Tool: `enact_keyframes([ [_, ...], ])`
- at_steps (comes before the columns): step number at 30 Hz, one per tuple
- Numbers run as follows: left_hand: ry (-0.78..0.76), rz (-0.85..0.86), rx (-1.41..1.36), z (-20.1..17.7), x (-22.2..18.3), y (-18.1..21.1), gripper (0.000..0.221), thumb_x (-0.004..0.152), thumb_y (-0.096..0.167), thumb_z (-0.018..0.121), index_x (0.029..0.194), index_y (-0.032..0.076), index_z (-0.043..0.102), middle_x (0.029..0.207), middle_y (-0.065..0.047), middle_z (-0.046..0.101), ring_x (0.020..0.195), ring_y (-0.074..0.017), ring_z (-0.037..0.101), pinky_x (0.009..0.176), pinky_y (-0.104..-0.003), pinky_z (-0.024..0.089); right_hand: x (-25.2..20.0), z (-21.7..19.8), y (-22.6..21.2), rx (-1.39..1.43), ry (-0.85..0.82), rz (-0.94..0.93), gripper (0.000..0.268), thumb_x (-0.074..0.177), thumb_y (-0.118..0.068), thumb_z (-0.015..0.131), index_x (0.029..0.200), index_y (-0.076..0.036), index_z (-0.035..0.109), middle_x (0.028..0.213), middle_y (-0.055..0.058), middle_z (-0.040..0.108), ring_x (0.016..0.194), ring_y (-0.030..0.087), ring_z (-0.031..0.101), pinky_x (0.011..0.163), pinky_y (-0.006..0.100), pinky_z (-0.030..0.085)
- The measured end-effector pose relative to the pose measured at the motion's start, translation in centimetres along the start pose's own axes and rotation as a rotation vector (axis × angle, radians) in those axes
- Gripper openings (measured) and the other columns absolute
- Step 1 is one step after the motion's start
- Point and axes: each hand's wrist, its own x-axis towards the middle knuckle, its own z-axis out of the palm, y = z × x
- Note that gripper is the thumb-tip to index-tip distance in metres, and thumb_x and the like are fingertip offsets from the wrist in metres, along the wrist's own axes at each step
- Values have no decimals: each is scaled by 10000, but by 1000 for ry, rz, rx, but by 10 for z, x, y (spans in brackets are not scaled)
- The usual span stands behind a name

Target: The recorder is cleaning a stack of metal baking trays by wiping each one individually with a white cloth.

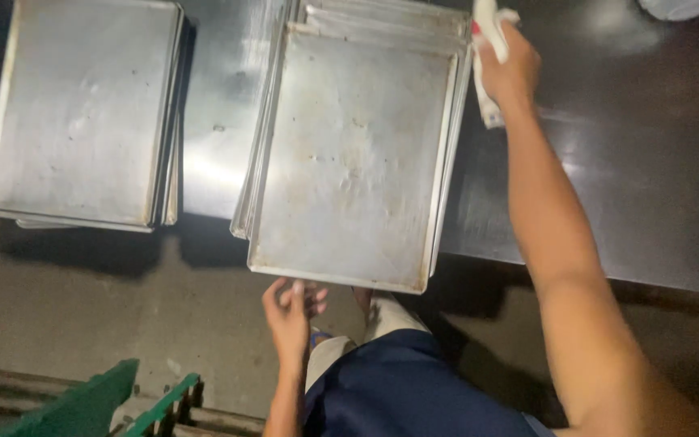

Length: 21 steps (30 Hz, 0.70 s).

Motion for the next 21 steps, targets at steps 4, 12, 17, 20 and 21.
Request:
enact_keyframes([
  [4,-111,625,901,22,-35,45,604,896,142,679,1436,82,414,1269,-213,552,1146,-380,547,890,-524,483,-87,-65,-10,629,32,407,388,1035,-186,684,1395,-75,592,1218,102,721,1072,215,703,900,337,564],
  [12,-672,1310,1686,48,46,37,864,776,24,634,1576,116,319,1633,-282,195,1512,-490,162,1150,-718,187,-287,-125,18,1132,163,881,444,997,-80,628,1416,-10,501,1246,113,661,1088,229,677,917,403,582],
  [17,-710,1493,1269,35,29,111,845,704,-43,639,1505,182,491,1598,-233,393,1479,-450,349,1164,-645,323,-319,-186,-37,1277,433,709,478,1072,-95,615,1523,-23,473,1410,136,612,1218,238,653,1036,387,558],
  [20,-319,1112,812,-10,50,140,261,887,-12,551,1130,-26,645,1134,-244,624,1017,-325,573,886,-444,506,-276,-215,-135,1147,449,480,623,1006,-32,631,1569,-44,366,1483,163,560,1314,253,622,1109,399,556],
  [21,-330,1120,811,-25,98,111,261,887,-12,551,1130,-26,645,1134,-244,624,1017,-325,573,886,-444,506,-272,-208,-162,1146,462,478,623,1006,-32,631,1569,-44,366,1483,163,560,1314,253,622,1109,399,556],
])
